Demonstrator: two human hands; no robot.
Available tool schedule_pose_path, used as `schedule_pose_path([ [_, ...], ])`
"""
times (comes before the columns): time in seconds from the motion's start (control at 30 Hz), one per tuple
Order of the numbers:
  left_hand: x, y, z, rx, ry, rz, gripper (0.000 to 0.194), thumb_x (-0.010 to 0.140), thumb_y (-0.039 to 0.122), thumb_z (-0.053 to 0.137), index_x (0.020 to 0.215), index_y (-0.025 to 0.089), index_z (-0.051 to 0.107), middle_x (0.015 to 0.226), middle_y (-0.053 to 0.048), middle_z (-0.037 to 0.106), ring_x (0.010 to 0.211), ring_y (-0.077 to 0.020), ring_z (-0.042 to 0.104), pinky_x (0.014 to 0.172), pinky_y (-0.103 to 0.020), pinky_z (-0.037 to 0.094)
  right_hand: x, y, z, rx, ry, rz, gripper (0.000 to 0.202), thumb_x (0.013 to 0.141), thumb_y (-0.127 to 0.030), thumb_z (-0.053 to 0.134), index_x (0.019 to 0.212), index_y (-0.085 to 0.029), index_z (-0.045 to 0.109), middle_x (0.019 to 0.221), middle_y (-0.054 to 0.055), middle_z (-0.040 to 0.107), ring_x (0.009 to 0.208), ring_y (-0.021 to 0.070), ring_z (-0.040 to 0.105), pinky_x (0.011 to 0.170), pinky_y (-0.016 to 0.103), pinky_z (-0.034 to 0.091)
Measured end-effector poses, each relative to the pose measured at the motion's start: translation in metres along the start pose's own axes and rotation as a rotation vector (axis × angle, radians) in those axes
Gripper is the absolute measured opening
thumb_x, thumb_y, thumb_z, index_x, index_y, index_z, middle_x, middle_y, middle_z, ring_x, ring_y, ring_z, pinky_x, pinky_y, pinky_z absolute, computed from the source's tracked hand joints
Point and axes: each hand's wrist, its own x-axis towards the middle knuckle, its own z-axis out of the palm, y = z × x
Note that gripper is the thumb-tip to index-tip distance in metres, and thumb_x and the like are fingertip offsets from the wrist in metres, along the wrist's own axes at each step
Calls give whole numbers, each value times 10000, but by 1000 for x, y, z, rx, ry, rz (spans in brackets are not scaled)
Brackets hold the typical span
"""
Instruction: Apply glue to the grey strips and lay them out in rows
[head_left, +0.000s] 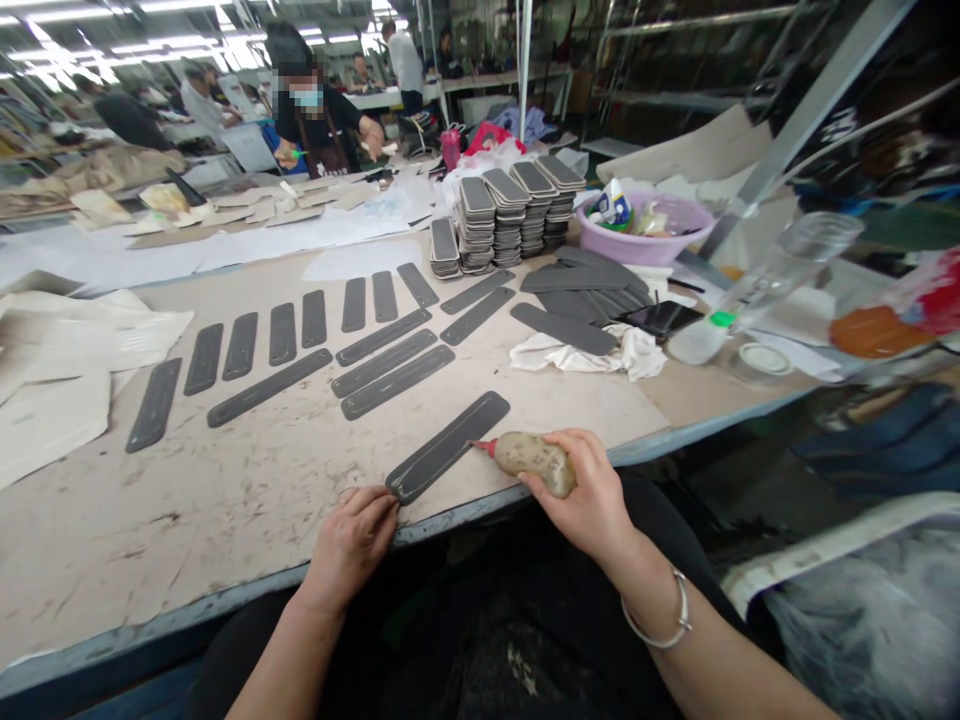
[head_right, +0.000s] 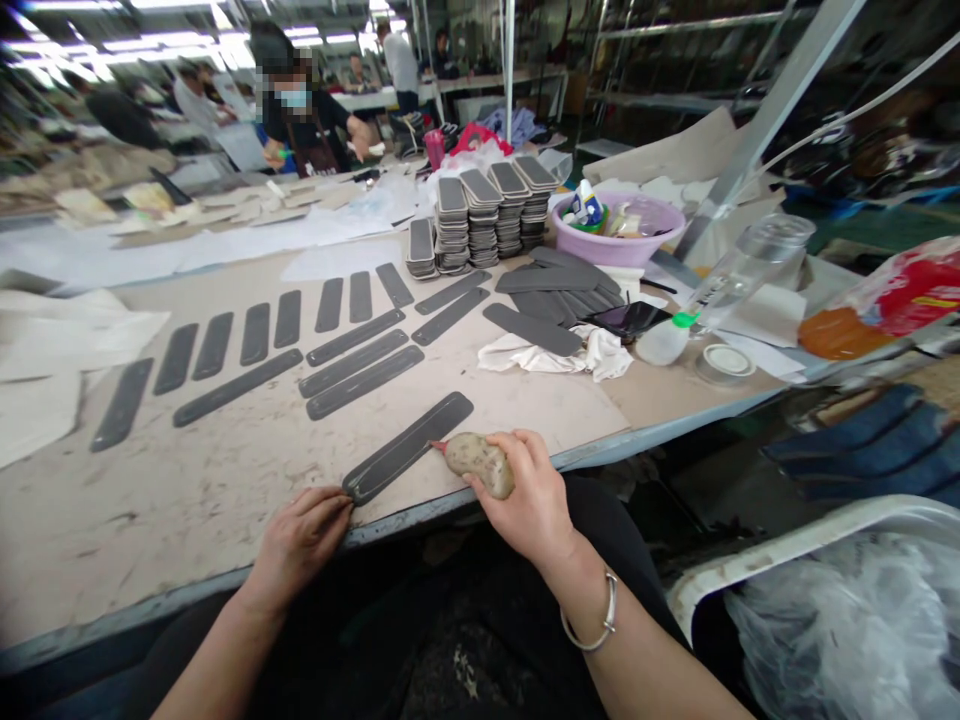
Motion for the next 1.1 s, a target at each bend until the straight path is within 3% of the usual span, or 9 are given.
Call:
schedule_pose_path([
  [0.2, 1, -1, 1, 8, 22, 29, 98, 861, 200, 563, 929, 160, 621, 969, -66, 626, 859, -159, 590, 815, -299, 495, 7, 11, -4, -119, 122, 71, 447, 756, -357, 705, 1142, -234, 516, 1120, 99, 492, 1032, 264, 552, 889, 433, 509],
  [0.37, 5, 3, -1, 10, 22, 47, 98, 867, 204, 552, 935, 167, 614, 966, -66, 621, 853, -163, 589, 802, -295, 492, -2, -16, 13, 136, -41, -43, 494, 752, -350, 723, 1167, -237, 479, 1114, 93, 487, 1060, 236, 534, 904, 373, 506],
  [0.5, 5, 3, -1, 26, 21, 36, 99, 865, 214, 556, 921, 160, 617, 963, -68, 620, 834, -165, 588, 783, -296, 488, -5, -28, 21, 163, -191, -91, 487, 741, -344, 734, 1158, -250, 500, 1133, 78, 479, 1019, 216, 558, 875, 338, 521],
  [0.73, 2, 1, 1, 39, 15, 26, 119, 872, 242, 546, 925, 166, 620, 971, -68, 622, 857, -173, 594, 801, -297, 485, 7, 0, 7, -53, 18, 104, 432, 771, -332, 695, 1151, -243, 509, 1135, 93, 482, 1015, 252, 567, 893, 408, 510],
  [0.9, 3, -1, 2, 58, 25, 39, 121, 876, 254, 540, 912, 165, 614, 969, -66, 619, 840, -168, 592, 798, -296, 480, 18, 12, 3, -24, 133, 114, 440, 774, -337, 689, 1152, -240, 487, 1098, 87, 508, 1046, 252, 548, 882, 408, 514],
  [1.1, 6, -1, 2, 69, 37, 49, 122, 880, 253, 530, 906, 166, 611, 948, -64, 621, 823, -164, 593, 769, -280, 481, 30, 12, 10, -67, 155, 133, 424, 782, -382, 672, 1145, -240, 504, 1105, 94, 510, 1049, 265, 547, 864, 433, 517],
])
